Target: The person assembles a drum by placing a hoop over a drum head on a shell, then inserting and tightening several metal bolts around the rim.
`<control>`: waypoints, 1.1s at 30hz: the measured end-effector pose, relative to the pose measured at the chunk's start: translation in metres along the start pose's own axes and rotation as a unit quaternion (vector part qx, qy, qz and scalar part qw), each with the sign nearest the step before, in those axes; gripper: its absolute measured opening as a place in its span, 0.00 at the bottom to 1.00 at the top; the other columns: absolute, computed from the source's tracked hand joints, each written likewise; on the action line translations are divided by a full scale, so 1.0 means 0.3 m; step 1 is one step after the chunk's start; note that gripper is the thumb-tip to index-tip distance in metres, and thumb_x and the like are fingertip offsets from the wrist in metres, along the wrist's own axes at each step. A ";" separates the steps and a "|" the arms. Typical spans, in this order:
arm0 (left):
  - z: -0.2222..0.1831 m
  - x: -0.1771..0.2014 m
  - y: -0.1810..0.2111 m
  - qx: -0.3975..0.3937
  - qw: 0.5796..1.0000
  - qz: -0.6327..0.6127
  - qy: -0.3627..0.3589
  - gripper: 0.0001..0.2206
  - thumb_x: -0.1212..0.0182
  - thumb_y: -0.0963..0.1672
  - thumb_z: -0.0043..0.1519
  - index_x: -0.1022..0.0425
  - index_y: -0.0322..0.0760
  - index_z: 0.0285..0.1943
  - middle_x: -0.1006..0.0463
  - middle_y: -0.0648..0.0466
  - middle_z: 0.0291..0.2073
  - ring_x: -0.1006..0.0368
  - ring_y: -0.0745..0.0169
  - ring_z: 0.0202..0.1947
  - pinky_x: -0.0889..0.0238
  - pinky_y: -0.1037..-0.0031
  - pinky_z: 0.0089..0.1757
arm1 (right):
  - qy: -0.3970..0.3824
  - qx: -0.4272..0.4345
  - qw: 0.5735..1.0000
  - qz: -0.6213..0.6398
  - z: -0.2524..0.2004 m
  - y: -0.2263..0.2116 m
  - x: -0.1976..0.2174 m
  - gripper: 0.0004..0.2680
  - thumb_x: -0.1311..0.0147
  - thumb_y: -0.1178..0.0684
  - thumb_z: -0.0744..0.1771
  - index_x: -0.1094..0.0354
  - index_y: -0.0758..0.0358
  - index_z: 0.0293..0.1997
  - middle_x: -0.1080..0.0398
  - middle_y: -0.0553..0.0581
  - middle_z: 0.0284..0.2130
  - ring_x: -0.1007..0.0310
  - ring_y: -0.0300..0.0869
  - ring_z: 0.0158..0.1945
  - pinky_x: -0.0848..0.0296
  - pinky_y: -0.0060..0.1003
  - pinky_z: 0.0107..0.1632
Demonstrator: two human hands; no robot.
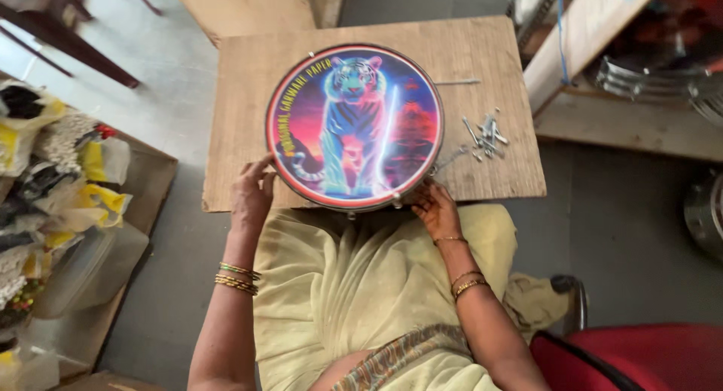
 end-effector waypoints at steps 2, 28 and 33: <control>0.013 0.003 0.006 -0.013 0.999 0.004 0.031 0.17 0.39 0.38 0.63 0.23 0.40 0.61 0.22 0.42 0.51 0.21 0.44 0.48 0.29 0.60 0.46 | -0.018 0.004 1.000 0.001 -0.015 -0.004 -0.020 0.12 0.50 0.50 0.70 0.34 0.56 0.60 0.23 0.54 0.42 0.22 0.43 0.43 0.23 0.42 0.42; -0.175 -0.673 0.654 -0.248 0.902 0.305 -0.177 0.41 0.34 0.48 0.58 0.50 0.41 0.81 0.55 0.43 0.79 0.62 0.36 0.78 0.63 0.42 0.68 | -0.024 -0.071 0.943 -0.325 -0.006 0.245 0.076 0.08 0.47 0.57 0.68 0.26 0.66 0.49 0.28 0.50 0.29 0.33 0.33 0.28 0.33 0.29 0.29; -0.210 -0.592 0.607 -0.258 0.916 0.207 -0.225 0.34 0.40 0.50 0.62 0.47 0.42 0.78 0.51 0.44 0.77 0.58 0.38 0.76 0.64 0.41 0.67 | -0.014 -0.025 0.894 -0.446 -0.029 0.015 0.074 0.04 0.47 0.57 0.68 0.27 0.63 0.41 0.25 0.49 0.27 0.27 0.32 0.27 0.29 0.28 0.29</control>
Point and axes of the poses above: each hand's wrist, its own z-axis towards the middle knuckle, its own x-axis out of the back of the hand, y = z × x, the point moved 8 cm from there along z, towards the middle knuckle
